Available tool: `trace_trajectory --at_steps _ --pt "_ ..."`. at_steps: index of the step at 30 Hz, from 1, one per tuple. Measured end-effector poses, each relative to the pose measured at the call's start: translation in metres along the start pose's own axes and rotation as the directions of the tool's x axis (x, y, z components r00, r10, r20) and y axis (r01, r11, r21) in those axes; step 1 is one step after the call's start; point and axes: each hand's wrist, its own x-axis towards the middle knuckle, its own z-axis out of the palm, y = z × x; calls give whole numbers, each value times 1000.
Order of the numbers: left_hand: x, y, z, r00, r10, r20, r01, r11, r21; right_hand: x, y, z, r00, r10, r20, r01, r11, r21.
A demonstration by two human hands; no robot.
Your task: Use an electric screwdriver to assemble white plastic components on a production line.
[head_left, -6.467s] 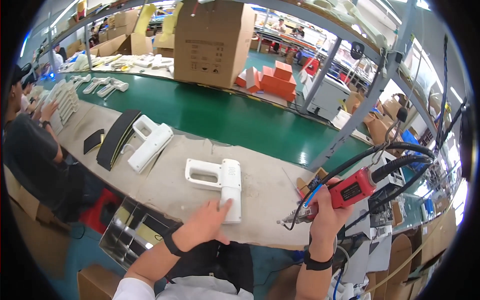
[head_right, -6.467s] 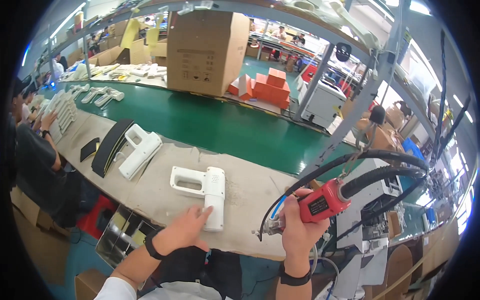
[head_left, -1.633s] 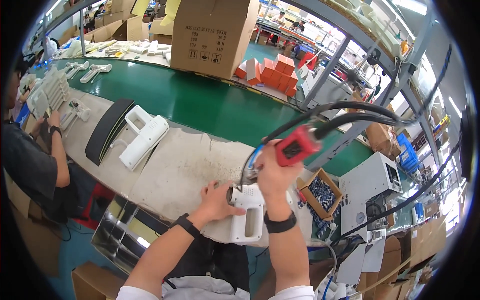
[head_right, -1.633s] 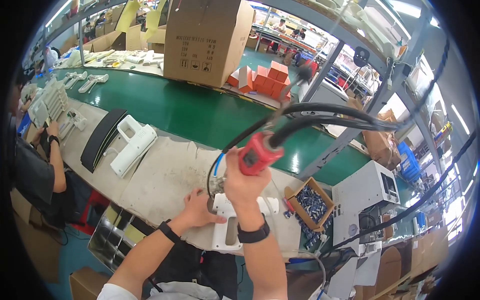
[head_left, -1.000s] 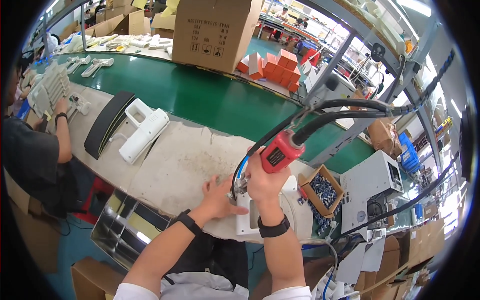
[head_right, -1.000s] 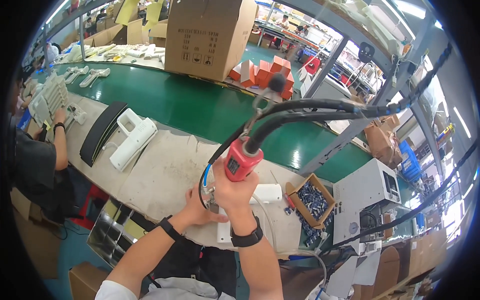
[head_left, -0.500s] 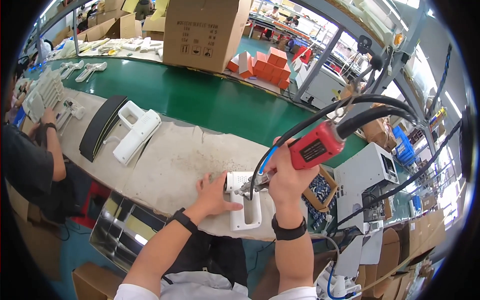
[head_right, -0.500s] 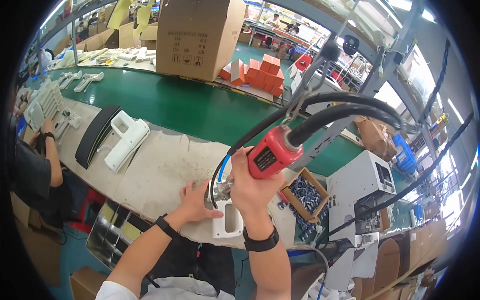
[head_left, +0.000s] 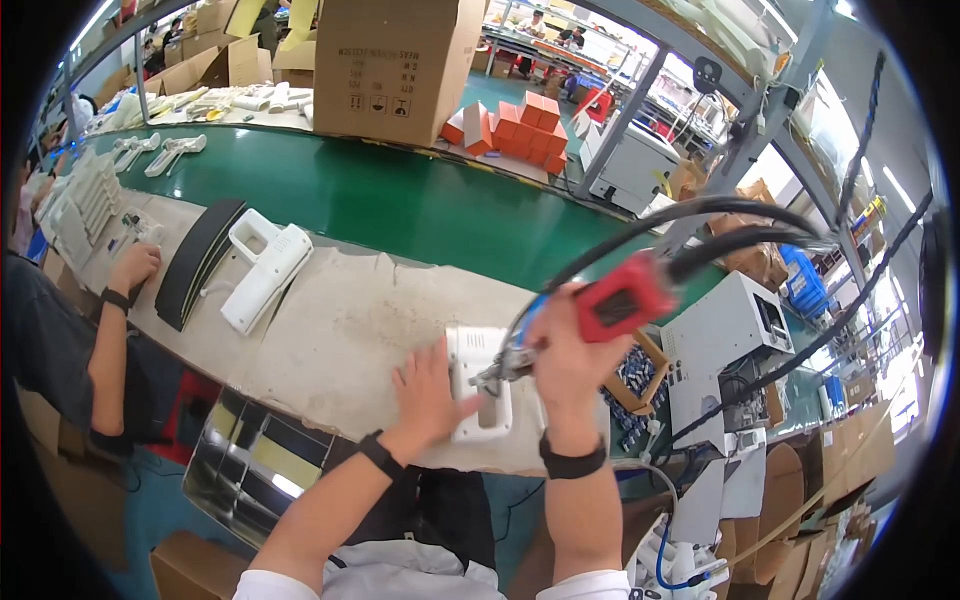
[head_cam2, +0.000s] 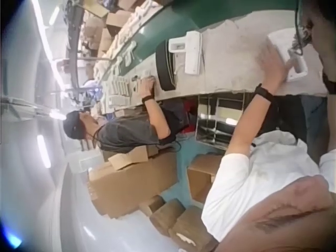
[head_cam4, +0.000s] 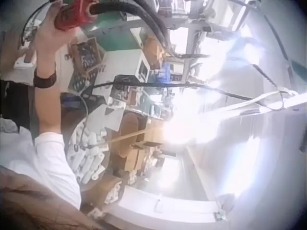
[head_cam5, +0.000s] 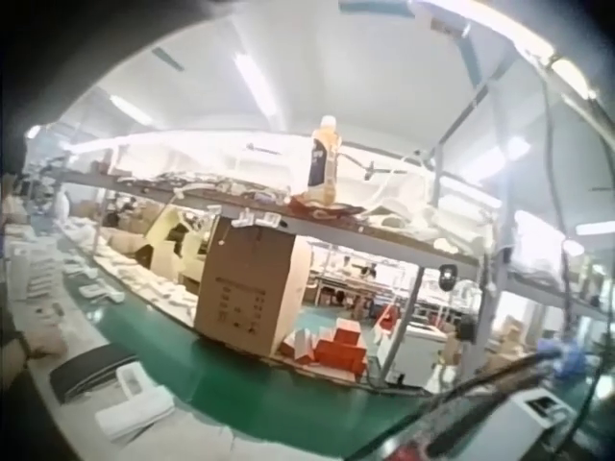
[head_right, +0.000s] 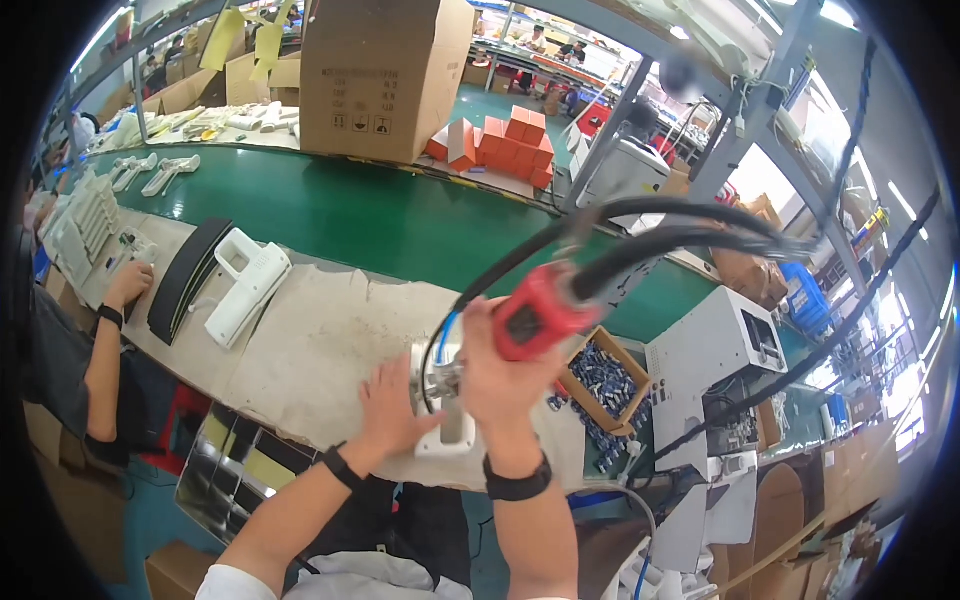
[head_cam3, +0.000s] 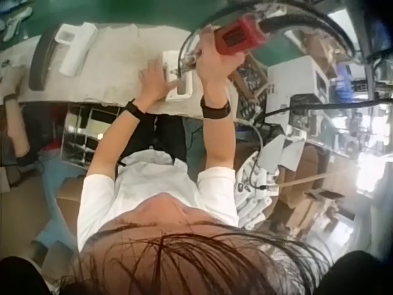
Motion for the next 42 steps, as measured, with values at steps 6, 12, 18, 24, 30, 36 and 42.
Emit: trace_trajectory --at_steps 6,12,18,24,30,36,42 --pt "40 -12 -6 992 -20 -125 26 999 42 -1 -50 -20 999 13 -35 -11 998 54" --pt "40 -16 -5 996 -57 -65 57 998 -3 -4 -20 -33 999 33 19 -31 998 -62" --pt "39 -15 -3 994 1 -106 -4 1000 -26 -18 36 -32 997 52 49 -43 984 -170" --pt "40 -20 1 994 -16 -106 15 1000 -5 -16 24 -25 999 13 43 -7 989 -150" --pt "41 -22 -3 993 -30 -113 25 999 -41 -19 -53 10 994 73 85 -91 967 239" --pt "38 -23 -1 995 -21 -101 17 999 -40 -26 -16 17 990 85 113 -84 996 -10" --pt "42 -27 10 983 0 -182 -2 1000 -12 -39 28 22 985 151 88 -137 980 -146"
